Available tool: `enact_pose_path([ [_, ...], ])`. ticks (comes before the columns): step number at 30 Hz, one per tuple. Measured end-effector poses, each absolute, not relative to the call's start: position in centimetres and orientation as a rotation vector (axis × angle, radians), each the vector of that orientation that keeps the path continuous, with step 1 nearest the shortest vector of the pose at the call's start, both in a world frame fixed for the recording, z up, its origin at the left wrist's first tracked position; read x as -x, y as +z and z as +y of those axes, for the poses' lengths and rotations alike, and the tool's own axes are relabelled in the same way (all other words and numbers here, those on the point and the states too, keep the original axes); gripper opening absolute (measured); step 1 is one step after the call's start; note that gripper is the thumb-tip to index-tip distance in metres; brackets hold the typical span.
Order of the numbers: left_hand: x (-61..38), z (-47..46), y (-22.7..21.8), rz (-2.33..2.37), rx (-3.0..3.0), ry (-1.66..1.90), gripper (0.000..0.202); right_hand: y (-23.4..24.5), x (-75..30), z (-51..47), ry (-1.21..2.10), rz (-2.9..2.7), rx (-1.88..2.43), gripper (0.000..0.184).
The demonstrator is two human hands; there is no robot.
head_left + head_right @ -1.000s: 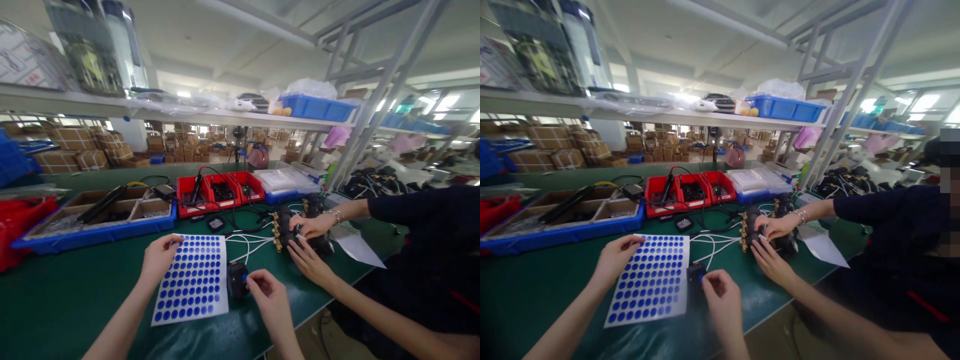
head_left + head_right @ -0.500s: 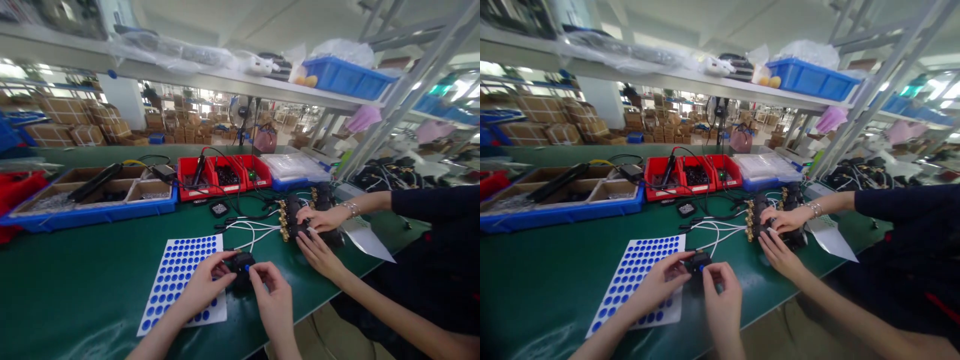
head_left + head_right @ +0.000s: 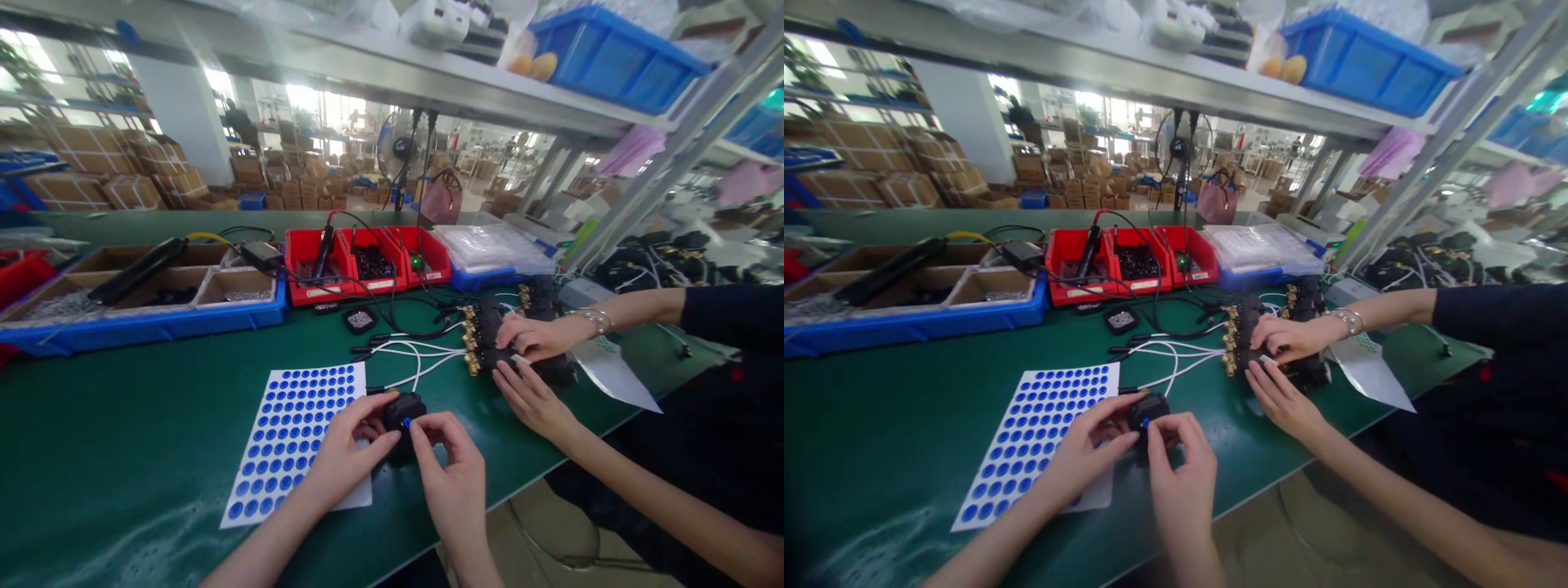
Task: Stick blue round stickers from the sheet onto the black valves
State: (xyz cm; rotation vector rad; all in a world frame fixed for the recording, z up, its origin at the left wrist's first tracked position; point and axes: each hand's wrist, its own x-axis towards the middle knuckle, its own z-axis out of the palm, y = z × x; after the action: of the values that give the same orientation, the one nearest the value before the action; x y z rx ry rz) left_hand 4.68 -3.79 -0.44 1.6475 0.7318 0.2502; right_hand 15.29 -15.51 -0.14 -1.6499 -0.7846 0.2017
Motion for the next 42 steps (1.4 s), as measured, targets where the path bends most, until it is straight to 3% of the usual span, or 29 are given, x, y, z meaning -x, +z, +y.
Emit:
enact_pose_path([
  [25, -4.6, -3.5, -0.6, 0.676, -1.586, 0.323, 0.053, -0.2, -14.3, -15.6, -0.035, -1.002, 1.735, 0.014],
  [28, -4.9, -3.6, -0.7, 0.674, -1.586, 0.322, 0.053, -0.6, -14.5, -15.6, 0.006, -0.941, 1.785, 0.005],
  [31, -5.1, -4.0, -0.8, 0.704, -1.609, 0.294, 0.056, -0.7, -15.2, -15.8, 0.053, -0.831, 1.795, 0.024],
  [33, -4.8, -3.8, -0.4, 0.725, -1.634, 0.263, 0.057, 0.0, -15.7, -15.7, 0.052, -0.83, 1.77, 0.023],
  [37, -2.0, -0.3, 1.4, 0.868, -1.856, 0.317, 0.033, 2.5, -15.4, -13.9, -0.006, -0.971, 1.693, 0.01],
  [40, 1.6, 4.1, 2.3, 1.12, -2.126, 0.38, 0.027, 3.9, -14.2, -10.4, 0.157, -1.138, 1.612, 0.015],
  [42, 3.7, 6.4, 2.1, 1.277, -2.245, 0.341, 0.043, 4.0, -13.1, -7.3, 0.416, -1.256, 1.69, 0.024],
])
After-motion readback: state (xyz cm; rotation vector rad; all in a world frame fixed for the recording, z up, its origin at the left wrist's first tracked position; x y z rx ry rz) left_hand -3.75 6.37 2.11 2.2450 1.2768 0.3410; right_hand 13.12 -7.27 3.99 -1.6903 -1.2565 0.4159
